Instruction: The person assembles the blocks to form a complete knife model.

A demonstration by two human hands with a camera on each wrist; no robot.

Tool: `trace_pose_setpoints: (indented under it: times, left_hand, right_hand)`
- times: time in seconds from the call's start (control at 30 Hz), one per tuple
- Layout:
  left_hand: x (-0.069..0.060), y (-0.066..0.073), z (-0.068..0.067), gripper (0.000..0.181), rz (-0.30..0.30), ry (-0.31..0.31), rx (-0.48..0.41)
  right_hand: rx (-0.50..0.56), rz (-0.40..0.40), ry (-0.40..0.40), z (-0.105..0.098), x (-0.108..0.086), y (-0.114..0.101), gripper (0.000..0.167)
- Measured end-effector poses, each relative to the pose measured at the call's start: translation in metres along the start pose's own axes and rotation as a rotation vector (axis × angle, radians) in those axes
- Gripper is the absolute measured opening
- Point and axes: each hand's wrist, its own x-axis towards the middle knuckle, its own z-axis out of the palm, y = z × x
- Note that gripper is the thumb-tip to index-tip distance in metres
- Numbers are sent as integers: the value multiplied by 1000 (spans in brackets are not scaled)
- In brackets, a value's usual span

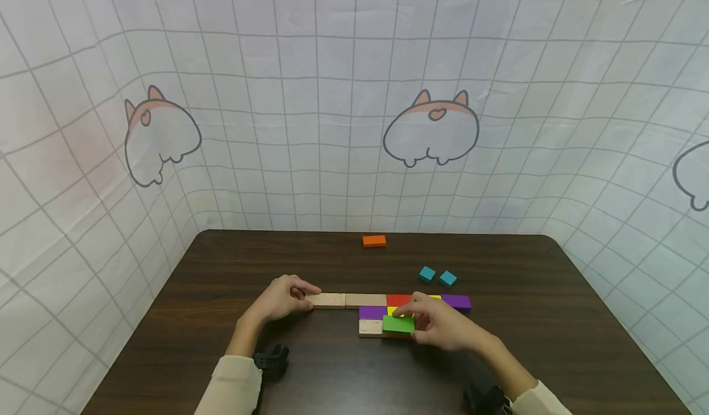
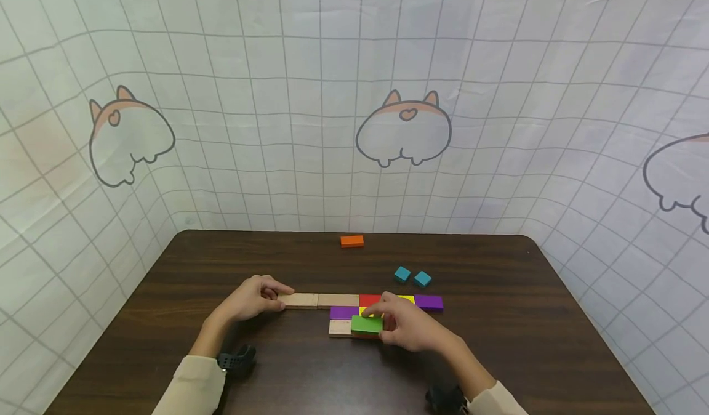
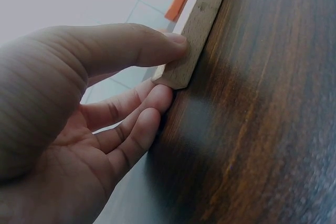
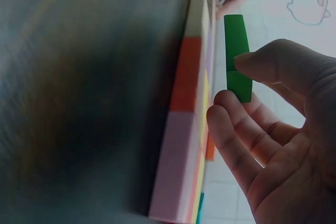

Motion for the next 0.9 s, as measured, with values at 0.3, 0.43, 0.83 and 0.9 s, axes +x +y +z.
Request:
trace_pose_setpoints:
  times: [0.3, 0.43, 0.83, 0.9]
  left_hand:
    - [-1, 0, -1, 25, -1, 1, -4]
    - [-1, 0, -1, 25, -2, 0, -10]
    - [0, 0, -1, 26, 1, -4, -10]
    - [0, 0, -1, 26, 1, -4, -11]
  right_hand:
    - [48, -16, -44, 19, 4, -6, 40]
    - [25, 1, -51, 22, 7, -11, 39]
    - [-54, -2, -63, 30, 15, -18, 37]
    - [-69, -2, -62, 31, 16, -20, 37]
